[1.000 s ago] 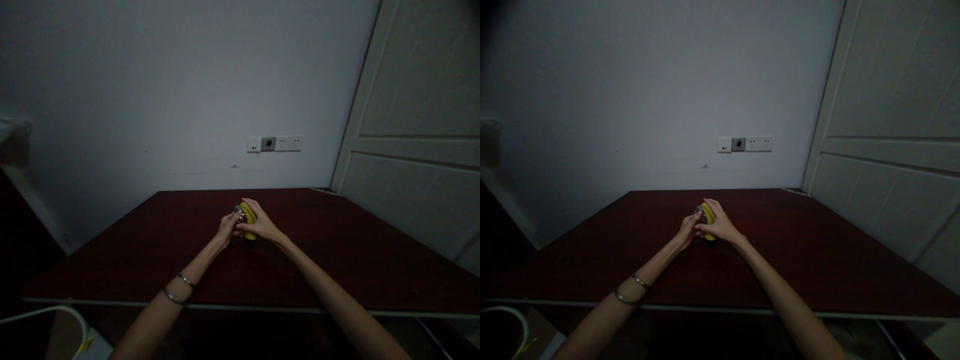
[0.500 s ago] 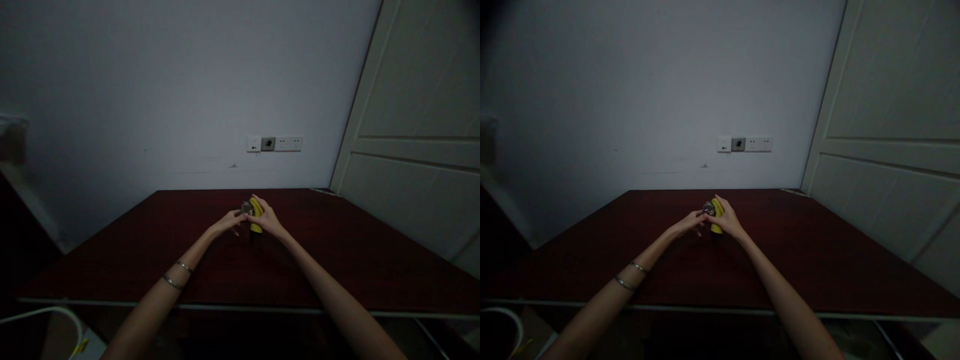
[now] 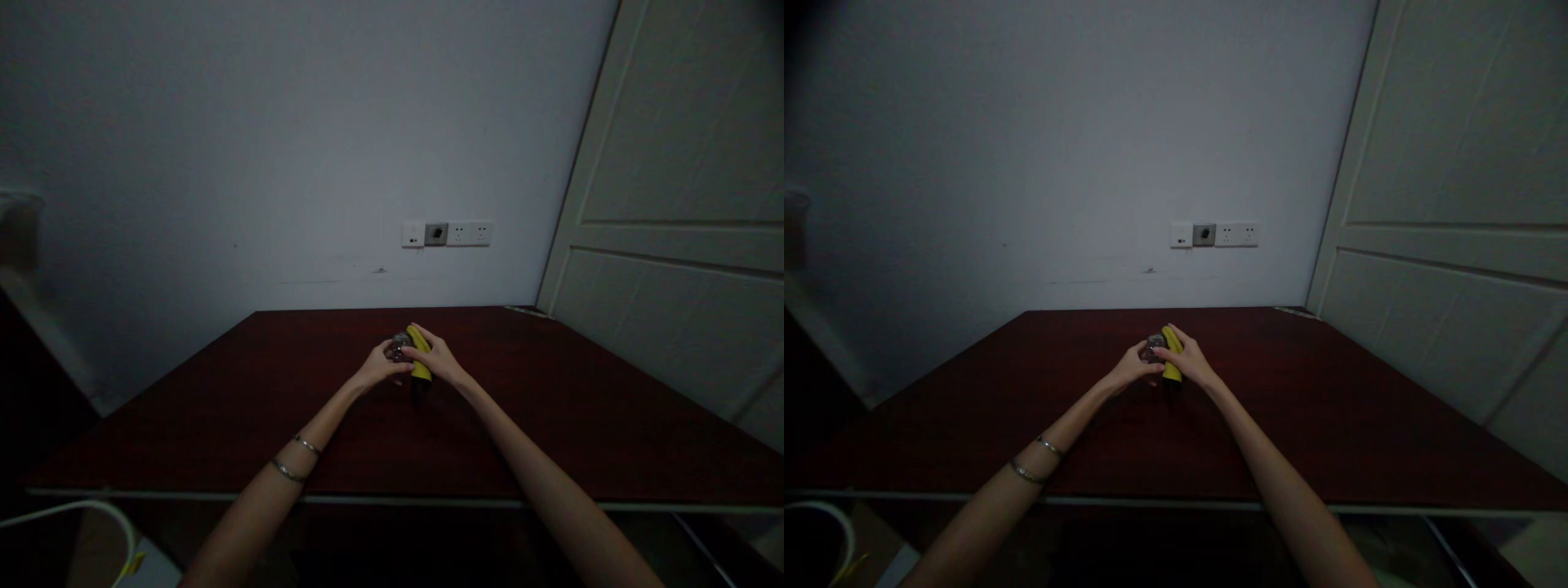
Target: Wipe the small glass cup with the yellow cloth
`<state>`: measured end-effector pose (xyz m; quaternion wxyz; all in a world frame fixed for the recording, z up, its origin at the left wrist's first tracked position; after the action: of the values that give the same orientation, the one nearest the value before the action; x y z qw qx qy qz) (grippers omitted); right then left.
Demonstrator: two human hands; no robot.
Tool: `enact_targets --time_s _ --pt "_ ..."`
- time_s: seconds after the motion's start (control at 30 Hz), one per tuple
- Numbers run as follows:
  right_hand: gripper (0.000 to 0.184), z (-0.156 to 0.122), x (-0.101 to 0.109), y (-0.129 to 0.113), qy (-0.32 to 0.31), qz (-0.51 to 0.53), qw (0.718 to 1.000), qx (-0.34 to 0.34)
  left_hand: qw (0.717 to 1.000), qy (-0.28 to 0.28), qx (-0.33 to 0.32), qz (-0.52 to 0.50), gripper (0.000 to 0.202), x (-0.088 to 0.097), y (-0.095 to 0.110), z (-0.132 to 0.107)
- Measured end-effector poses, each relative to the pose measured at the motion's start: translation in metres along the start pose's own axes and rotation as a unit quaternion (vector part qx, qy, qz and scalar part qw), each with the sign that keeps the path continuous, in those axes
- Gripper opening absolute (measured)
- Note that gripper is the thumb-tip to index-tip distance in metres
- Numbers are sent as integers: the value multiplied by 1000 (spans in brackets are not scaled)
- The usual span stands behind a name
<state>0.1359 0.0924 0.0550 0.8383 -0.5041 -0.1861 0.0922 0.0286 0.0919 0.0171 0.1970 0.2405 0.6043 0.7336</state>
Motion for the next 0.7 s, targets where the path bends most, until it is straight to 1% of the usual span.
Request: enact_targets --time_s 0.1,0.17,0.23,0.33,0.37,0.43,0.5,0.53,0.63,0.7 --pt "73 -1 -3 0 -12 13 1000 13 1000 22 -7 -16 69 1 0 -3" --pt "65 0 -3 1 -8 20 1000 18 999 36 -18 -21 69 1 1 -5" --pt "54 2 -2 4 6 42 999 18 998 44 -28 -17 68 1 3 -6" --pt "47 2 -2 3 40 58 997 25 998 49 -51 1 67 2 5 -6" --pt "46 1 -3 -1 50 42 997 41 997 52 -60 7 66 2 5 -6" --pt "39 -5 -8 -17 56 -20 994 94 996 55 -62 12 65 3 3 -6" --pt "33 -12 -16 -33 41 -95 984 145 998 47 -44 20 65 1 -3 -6" --pt "31 -16 -21 -38 31 -127 978 159 998 41 -34 28 65 -1 -5 -6" --pt "30 -21 -25 -41 12 -177 970 165 997 40 -37 60 65 -4 -4 -8" --pt "33 -20 -20 -37 21 -156 975 155 995 41 -50 76 67 -6 1 -10"
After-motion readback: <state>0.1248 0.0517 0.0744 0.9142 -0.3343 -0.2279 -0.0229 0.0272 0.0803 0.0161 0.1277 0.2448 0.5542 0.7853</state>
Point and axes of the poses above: each hand's wrist, its own z-axis towards the middle knuckle, its own x-axis out of the back of the hand, y = z × x, the point moved 9 cm from there along z, towards the middle knuckle, and after that the axes turned 14 degrees about -y, right-handed, at the moved point
